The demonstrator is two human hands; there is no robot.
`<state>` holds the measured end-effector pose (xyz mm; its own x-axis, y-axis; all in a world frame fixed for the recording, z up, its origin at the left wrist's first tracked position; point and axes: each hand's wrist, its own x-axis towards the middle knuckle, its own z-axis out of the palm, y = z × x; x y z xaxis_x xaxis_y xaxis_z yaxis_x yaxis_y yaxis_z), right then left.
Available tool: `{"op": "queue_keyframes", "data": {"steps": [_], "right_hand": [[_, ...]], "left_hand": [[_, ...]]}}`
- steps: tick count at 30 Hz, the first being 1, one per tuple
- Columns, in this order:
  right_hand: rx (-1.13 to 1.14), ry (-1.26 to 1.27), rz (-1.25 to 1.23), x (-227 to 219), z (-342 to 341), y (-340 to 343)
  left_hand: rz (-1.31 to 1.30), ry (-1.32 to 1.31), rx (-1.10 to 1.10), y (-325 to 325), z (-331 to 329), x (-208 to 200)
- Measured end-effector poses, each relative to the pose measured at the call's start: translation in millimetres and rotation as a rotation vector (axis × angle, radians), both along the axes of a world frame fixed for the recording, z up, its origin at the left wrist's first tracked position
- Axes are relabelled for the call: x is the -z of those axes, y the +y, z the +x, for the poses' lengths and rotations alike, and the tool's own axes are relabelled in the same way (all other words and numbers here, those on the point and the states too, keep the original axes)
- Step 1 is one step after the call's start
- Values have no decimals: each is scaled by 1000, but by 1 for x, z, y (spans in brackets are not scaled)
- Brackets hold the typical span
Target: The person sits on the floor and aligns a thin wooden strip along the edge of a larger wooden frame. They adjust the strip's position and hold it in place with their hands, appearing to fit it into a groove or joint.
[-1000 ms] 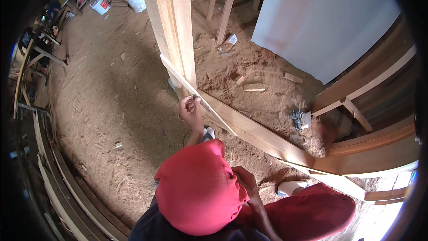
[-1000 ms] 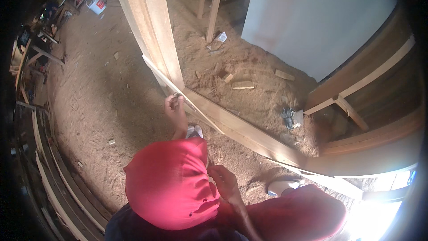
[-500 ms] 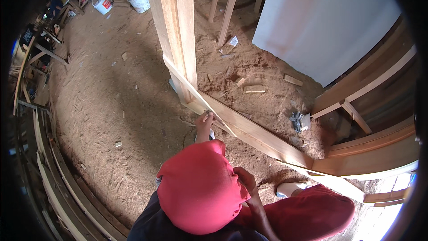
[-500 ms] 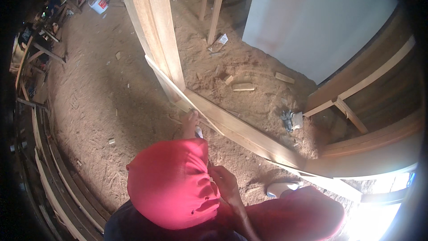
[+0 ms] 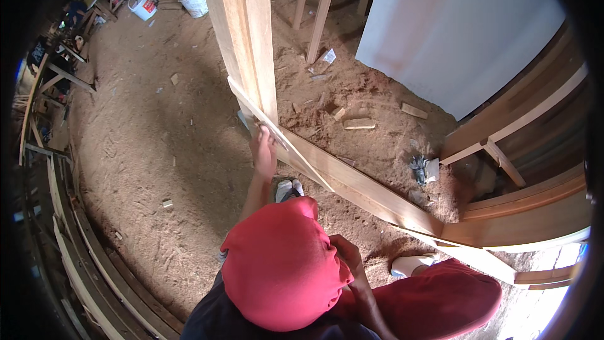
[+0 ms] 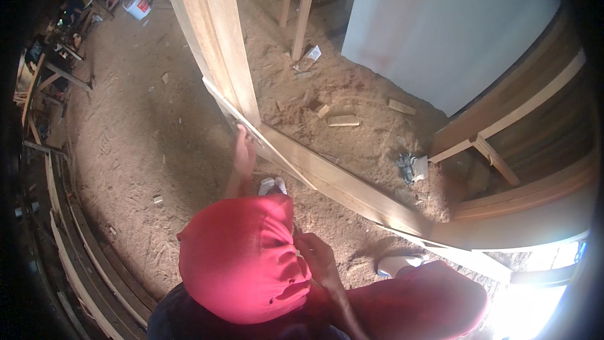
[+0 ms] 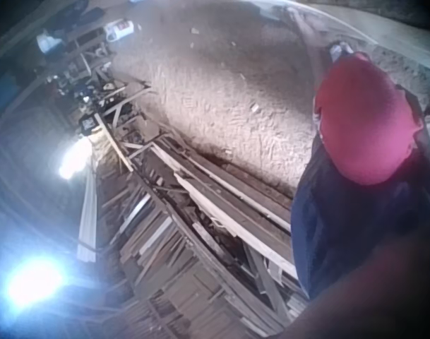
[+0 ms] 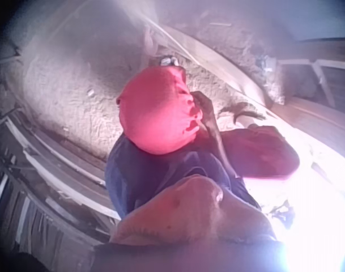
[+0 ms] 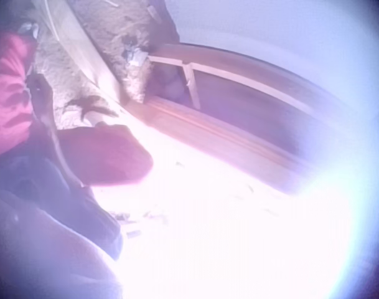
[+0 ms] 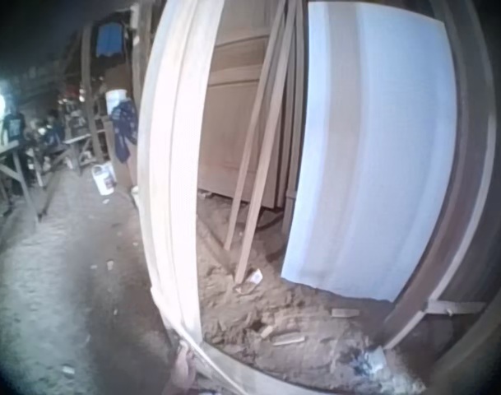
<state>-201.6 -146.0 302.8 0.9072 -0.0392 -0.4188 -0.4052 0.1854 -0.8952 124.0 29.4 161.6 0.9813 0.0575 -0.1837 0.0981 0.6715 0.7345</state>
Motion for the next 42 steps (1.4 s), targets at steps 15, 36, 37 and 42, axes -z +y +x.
{"op": "queue_keyframes", "data": {"steps": [15,36,37,42], "right_hand": [[-15,42,17,3,4,2],[11,0,-34,-10,3,5],[37,15,13,-14,2,4],[34,10,-27,-24,2,1]], "left_hand": [[383,133,345,-15,-76,72],[1598,-1149,-398,37,-8,-131],[1622,-1266,-313,25,-1,-169],[1831,-1708,314,11,75,-242]]}}
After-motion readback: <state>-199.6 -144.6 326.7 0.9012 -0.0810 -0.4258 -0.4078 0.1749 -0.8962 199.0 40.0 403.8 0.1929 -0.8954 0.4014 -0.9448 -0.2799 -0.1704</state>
